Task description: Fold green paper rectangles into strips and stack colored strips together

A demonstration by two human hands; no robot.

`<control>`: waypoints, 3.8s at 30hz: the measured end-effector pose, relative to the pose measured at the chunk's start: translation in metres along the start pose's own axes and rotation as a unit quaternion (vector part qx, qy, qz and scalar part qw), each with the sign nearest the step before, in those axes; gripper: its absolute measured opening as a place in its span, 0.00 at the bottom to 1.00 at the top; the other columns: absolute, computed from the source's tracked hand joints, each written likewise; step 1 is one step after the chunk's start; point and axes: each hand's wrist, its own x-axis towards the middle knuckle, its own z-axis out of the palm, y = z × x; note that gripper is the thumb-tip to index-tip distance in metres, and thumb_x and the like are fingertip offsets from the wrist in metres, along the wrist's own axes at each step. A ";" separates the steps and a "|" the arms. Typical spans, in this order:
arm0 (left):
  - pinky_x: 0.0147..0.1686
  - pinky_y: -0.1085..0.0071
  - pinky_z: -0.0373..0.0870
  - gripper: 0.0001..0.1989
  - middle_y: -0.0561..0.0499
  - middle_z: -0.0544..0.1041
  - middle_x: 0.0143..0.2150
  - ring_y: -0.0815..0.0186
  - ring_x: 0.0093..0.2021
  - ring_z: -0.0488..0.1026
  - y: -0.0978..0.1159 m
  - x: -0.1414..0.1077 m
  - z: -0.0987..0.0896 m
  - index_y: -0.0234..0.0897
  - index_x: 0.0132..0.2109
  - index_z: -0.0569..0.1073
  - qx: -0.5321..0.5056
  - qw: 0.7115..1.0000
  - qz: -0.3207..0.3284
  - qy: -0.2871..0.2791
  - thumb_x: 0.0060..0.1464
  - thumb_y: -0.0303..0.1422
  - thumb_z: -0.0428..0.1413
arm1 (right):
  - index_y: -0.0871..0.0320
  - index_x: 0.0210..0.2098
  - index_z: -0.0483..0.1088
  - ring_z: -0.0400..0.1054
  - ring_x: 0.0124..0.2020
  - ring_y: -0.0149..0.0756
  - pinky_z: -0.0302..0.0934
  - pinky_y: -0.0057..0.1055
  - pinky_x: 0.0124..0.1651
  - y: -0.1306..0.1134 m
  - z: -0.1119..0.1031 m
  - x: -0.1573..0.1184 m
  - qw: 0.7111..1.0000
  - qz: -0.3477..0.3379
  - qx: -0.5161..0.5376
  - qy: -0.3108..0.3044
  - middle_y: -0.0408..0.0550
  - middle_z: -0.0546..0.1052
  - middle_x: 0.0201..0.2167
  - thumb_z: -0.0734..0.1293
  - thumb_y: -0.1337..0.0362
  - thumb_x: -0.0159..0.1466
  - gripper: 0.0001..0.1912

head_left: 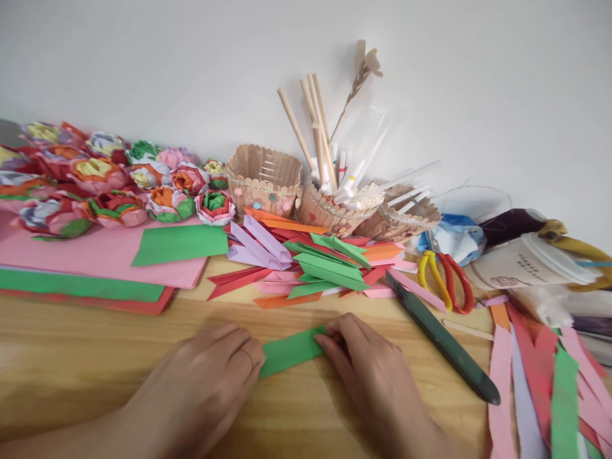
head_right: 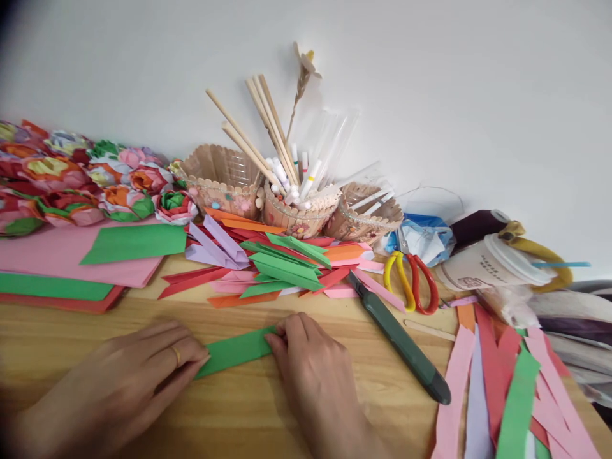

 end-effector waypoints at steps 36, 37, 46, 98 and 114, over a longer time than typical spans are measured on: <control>0.63 0.45 0.24 0.14 0.49 0.74 0.55 0.57 0.62 0.60 -0.009 -0.006 0.018 0.39 0.54 0.70 0.086 0.979 0.186 -0.008 0.64 0.36 0.49 | 0.67 0.56 0.64 0.65 0.50 0.45 0.57 0.41 0.48 -0.017 -0.006 -0.045 0.948 -0.165 -0.272 0.009 0.58 0.73 0.52 0.54 0.77 0.61 0.25; 0.63 0.46 0.23 0.14 0.48 0.74 0.54 0.59 0.61 0.61 -0.009 -0.009 0.016 0.39 0.53 0.71 0.097 0.978 0.185 -0.004 0.65 0.35 0.47 | 0.67 0.57 0.64 0.65 0.49 0.46 0.57 0.42 0.47 -0.016 -0.007 -0.046 0.947 -0.164 -0.275 0.006 0.58 0.72 0.52 0.54 0.77 0.61 0.25; 0.63 0.46 0.22 0.22 0.50 0.78 0.48 0.63 0.54 0.70 -0.022 -0.038 -0.005 0.40 0.47 0.75 0.126 0.974 0.187 0.012 0.68 0.31 0.36 | 0.65 0.58 0.62 0.64 0.46 0.47 0.59 0.41 0.44 -0.004 -0.014 -0.044 0.944 -0.153 -0.291 -0.017 0.56 0.71 0.53 0.58 0.78 0.58 0.28; 0.45 0.62 0.69 0.10 0.46 0.76 0.43 0.58 0.47 0.69 -0.009 0.003 -0.006 0.33 0.47 0.74 0.089 0.987 0.135 0.007 0.62 0.28 0.49 | 0.61 0.47 0.71 0.65 0.52 0.41 0.61 0.41 0.54 -0.006 -0.011 0.000 0.974 -0.213 0.077 0.008 0.53 0.74 0.49 0.65 0.66 0.64 0.12; 0.51 0.57 0.68 0.19 0.49 0.78 0.39 0.59 0.48 0.70 -0.013 0.022 0.001 0.34 0.36 0.74 0.043 0.976 0.194 0.091 0.66 0.25 0.40 | 0.59 0.37 0.71 0.68 0.39 0.32 0.62 0.29 0.39 -0.005 -0.020 -0.009 0.949 -0.302 0.086 -0.019 0.50 0.74 0.46 0.59 0.72 0.64 0.10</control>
